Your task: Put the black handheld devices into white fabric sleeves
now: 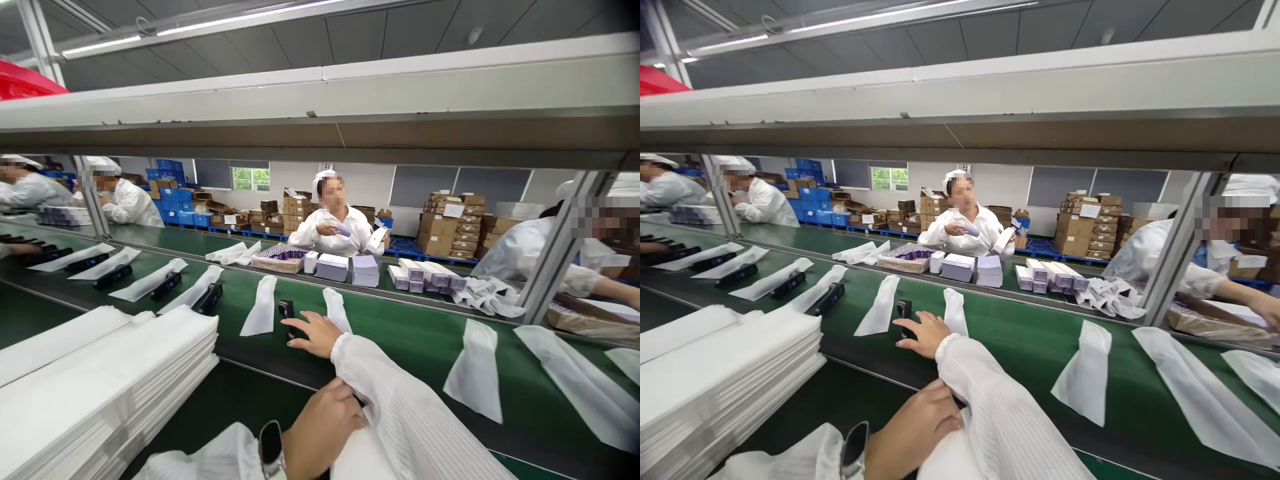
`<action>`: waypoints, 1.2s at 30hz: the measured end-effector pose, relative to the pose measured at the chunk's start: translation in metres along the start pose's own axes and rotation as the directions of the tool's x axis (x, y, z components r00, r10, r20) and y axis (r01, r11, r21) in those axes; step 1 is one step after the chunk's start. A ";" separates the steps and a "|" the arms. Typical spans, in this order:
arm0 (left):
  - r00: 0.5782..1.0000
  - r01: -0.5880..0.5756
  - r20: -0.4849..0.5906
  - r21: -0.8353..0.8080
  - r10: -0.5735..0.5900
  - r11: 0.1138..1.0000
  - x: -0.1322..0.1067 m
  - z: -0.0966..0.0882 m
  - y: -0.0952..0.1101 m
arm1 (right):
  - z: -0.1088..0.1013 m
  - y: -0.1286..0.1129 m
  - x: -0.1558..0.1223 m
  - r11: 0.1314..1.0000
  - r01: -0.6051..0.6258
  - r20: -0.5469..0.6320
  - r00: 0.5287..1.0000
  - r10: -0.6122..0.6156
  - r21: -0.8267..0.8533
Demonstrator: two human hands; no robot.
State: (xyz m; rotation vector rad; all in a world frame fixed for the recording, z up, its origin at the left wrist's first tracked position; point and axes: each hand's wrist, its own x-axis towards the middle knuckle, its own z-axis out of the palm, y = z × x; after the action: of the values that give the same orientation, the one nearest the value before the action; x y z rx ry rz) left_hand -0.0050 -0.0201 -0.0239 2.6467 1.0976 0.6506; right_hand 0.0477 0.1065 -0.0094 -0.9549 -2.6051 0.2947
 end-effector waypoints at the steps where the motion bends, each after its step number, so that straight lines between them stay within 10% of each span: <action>1: 1.000 -0.031 0.003 0.041 0.031 0.999 -0.002 0.001 0.002 | 0.008 0.000 0.008 0.999 -0.033 0.014 0.999 0.033 0.011; 8: 0.999 -0.022 -0.034 0.256 0.032 0.966 -0.006 0.005 0.001 | 0.029 0.032 0.018 0.831 -0.302 -0.141 0.902 0.408 0.467; 12: 0.995 -0.058 -0.058 0.292 0.079 0.955 -0.006 0.002 0.000 | 0.008 0.039 -0.004 0.475 -0.208 -0.078 0.854 0.515 0.855; 17: 0.988 -0.061 -0.116 0.312 0.101 0.948 -0.007 -0.001 0.002 | -0.039 0.027 -0.060 0.050 0.066 -0.081 0.914 0.397 0.997; 27: 0.984 -0.161 -0.023 0.279 0.174 0.947 -0.008 -0.004 0.001 | -0.088 0.015 -0.143 0.360 0.164 -0.367 0.691 0.623 0.918; 36: 0.989 -0.138 -0.019 0.288 0.150 0.948 -0.004 -0.003 0.000 | -0.081 0.003 -0.164 0.410 0.135 -0.388 0.670 0.633 0.902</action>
State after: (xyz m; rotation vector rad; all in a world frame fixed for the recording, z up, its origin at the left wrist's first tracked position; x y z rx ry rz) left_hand -0.0084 -0.0230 -0.0228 2.9964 1.0903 0.6152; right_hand 0.1981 0.0071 0.0230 -0.8105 -1.1861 1.0485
